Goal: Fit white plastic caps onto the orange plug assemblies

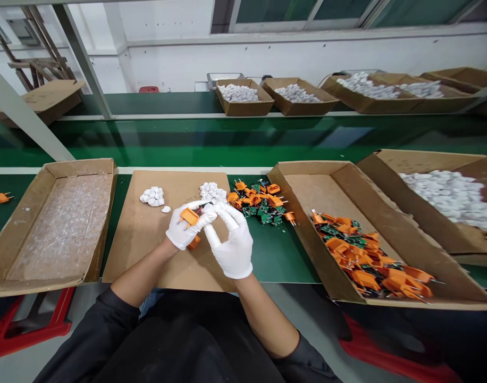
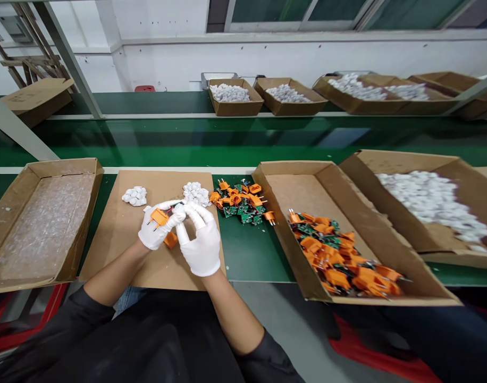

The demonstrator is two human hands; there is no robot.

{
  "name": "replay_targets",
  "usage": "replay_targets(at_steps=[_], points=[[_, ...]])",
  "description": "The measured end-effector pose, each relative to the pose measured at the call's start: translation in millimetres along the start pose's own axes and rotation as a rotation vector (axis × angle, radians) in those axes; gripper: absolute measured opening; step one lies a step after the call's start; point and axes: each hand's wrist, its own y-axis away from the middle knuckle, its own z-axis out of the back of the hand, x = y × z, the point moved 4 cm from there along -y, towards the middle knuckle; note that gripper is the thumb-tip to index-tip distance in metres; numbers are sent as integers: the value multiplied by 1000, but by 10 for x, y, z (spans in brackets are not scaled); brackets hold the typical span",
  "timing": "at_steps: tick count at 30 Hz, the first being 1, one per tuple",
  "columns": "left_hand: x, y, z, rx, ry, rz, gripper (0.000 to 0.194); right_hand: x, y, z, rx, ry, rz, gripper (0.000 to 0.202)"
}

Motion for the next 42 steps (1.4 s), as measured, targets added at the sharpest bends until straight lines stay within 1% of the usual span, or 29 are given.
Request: replay_targets(at_steps=[3,5,7,11,13,15,16,18,19,21,25,27,29,32,35,37,39,40,42], points=[[39,-48,30,27,34,27,34,-84,-24,-4,130,-194,-53,38],[73,-81,36,86,54,53,32,-167,-69,28,186,-307,-96,41],[104,-101,24,174,65,72,31,-224,-137,70,228,-302,-78,44],[145,-99,-21,347,48,129,33,-187,-266,98,353,-235,164,38],[134,-82,-55,439,30,152,35,-161,-300,112,337,-234,254,37],[112,-67,-80,481,-2,179,35,-149,-311,124,306,-208,308,38],[103,-61,-84,473,-23,198,34,-146,-309,124,308,-188,329,39],[89,-54,-79,416,-46,241,31,-144,-298,112,353,-157,359,43],[84,-49,-77,395,-41,255,30,-148,-294,106,379,-147,357,43],[77,-36,-81,396,-5,263,30,-166,-290,102,401,-142,326,40],[100,-22,-73,426,56,279,33,-198,-271,118,353,-154,264,30],[120,-23,-70,443,69,291,32,-204,-258,116,348,-136,241,32],[139,-35,-62,427,68,293,31,-197,-257,107,362,-123,232,35],[160,-56,-35,373,25,280,31,-157,-278,107,364,-143,293,33],[161,-51,-29,408,30,284,35,-153,-301,135,334,-171,336,27],[150,-31,-53,478,99,308,41,-190,-299,150,335,-182,293,24],[133,-8,-96,526,194,337,45,-237,-283,157,333,-194,212,23],[124,-1,-122,527,241,344,46,-254,-271,157,322,-206,173,24],[110,2,-179,479,325,330,47,-268,-247,142,294,-237,120,27]])
